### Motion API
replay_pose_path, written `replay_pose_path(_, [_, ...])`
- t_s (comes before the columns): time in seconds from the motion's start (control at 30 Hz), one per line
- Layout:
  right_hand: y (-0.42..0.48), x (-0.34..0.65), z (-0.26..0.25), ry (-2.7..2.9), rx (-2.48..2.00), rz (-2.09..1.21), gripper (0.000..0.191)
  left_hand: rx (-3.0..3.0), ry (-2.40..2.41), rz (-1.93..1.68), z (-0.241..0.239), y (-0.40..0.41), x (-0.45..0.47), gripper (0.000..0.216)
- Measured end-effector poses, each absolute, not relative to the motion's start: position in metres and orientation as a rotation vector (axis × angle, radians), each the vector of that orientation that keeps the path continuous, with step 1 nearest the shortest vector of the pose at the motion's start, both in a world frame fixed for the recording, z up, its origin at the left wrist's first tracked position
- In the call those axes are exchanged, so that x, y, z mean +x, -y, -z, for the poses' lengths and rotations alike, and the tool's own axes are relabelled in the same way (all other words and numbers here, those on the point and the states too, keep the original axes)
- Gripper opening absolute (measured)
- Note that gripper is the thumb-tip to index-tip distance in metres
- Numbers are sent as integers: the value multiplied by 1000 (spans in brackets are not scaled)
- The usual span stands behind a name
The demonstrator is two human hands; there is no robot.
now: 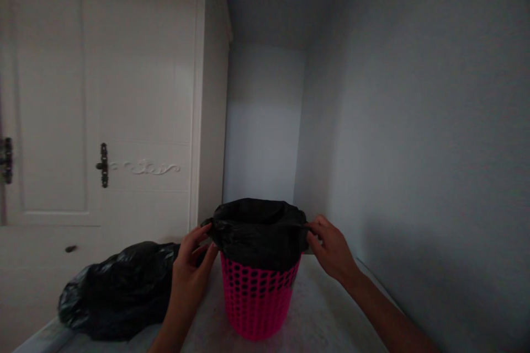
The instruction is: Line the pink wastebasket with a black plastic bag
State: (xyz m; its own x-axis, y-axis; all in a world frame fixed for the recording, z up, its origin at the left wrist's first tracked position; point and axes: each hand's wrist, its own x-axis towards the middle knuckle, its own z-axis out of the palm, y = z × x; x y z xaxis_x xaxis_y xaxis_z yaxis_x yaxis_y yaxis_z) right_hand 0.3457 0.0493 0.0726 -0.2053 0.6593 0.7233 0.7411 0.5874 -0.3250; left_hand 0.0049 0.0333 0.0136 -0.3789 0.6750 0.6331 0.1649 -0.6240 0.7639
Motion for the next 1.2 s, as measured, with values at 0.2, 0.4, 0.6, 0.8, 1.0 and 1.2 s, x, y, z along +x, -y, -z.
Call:
replay_pose_path(0.2, [-43,341,-78,1994,-922,231,25,1852,-1401,-2149,-28,-20,1,39])
replay_pose_path(0.4, [-39,337,-84,2024,-871,258,18,1950,-1401,-2037,-51,-10,5,35])
replay_pose_path(0.6, [-41,333,-89,1977,-938,196,19,1790,-1484,-1948,-68,-16,12,42])
replay_pose_path(0.8, [-37,333,-89,2054,-960,349,17,1901,-1464,-1873,-74,-14,15,38])
replay_pose_path(1.0, [-39,341,-87,2132,-848,482,11,1833,-1307,-1987,-74,-14,13,42])
replay_pose_path(1.2, [-44,344,-84,2148,-823,627,20,2011,-1304,-1893,-76,-18,16,44])
